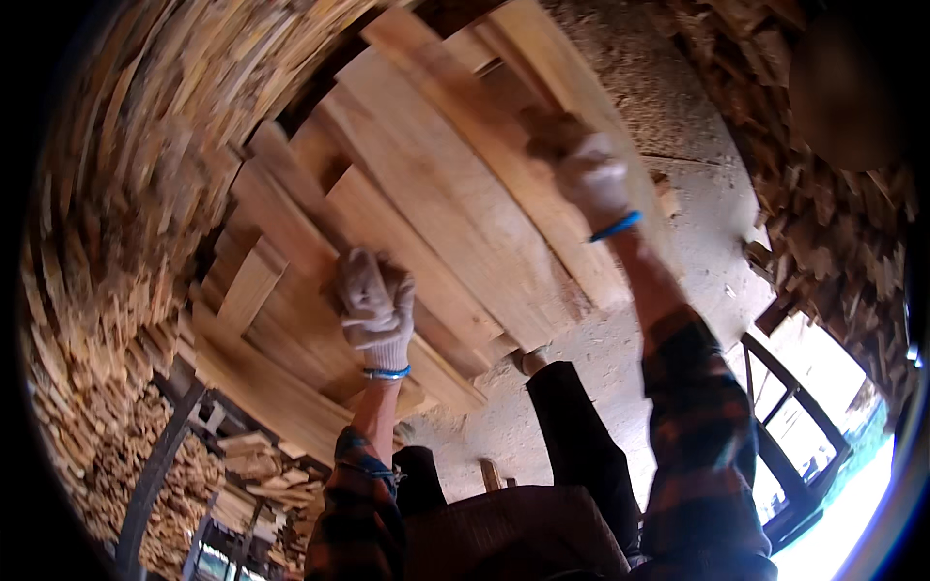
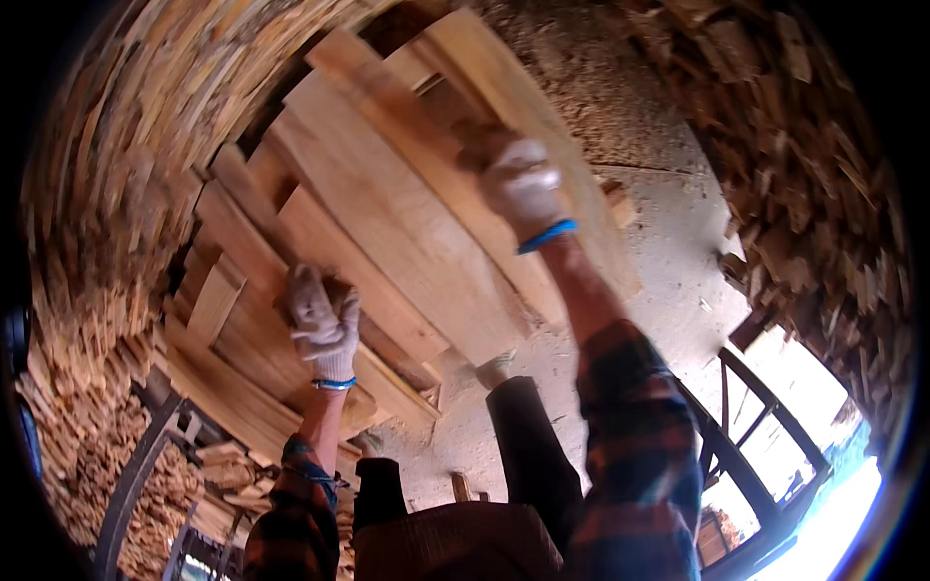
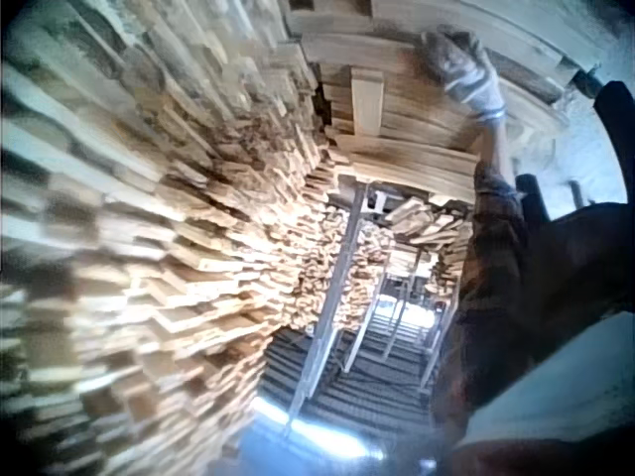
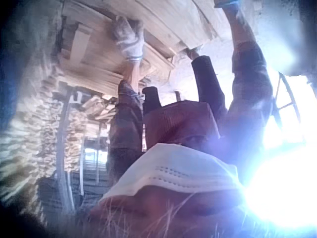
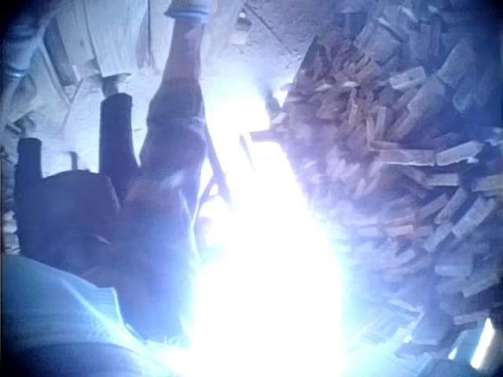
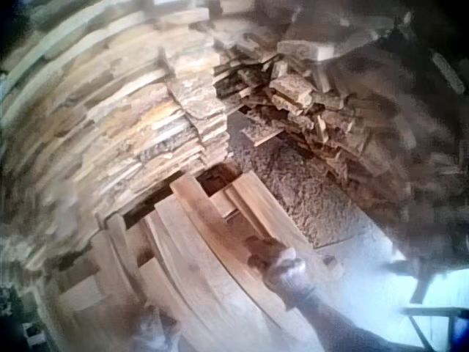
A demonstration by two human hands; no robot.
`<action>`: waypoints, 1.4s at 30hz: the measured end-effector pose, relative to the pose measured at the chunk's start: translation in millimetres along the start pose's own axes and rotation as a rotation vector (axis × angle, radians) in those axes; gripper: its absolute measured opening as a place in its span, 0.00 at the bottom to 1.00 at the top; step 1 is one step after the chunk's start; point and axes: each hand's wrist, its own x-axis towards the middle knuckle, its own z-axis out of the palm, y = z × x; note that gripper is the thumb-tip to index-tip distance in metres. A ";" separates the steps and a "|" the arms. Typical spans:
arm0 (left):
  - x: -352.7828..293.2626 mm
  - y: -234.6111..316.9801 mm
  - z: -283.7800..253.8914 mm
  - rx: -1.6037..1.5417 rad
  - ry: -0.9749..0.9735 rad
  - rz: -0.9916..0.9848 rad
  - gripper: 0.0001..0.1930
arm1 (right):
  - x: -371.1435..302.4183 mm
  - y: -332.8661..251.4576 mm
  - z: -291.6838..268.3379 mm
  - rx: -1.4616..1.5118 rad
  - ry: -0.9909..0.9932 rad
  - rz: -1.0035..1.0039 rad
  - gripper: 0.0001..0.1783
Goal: The person repeatedly picks up wooden planks from a pile on the floor and stacks them onto a growing vertical stack. The person wears gloves and handles the planks one by one, aligning them carefully as they build the stack higher.
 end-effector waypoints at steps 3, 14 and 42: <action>-5.4 -9.2 -10.3 0.131 -0.019 0.032 0.36 | -0.2 64.2 -27.5 0.577 0.365 -0.184 0.26; -13.6 -16.5 6.8 0.071 0.013 0.032 0.31 | 32.1 95.2 44.9 0.635 -0.219 0.032 0.23; -259.7 -52.1 -145.2 -1.393 -0.150 -0.906 0.31 | -176.8 -241.3 146.8 -0.401 0.017 -0.052 0.63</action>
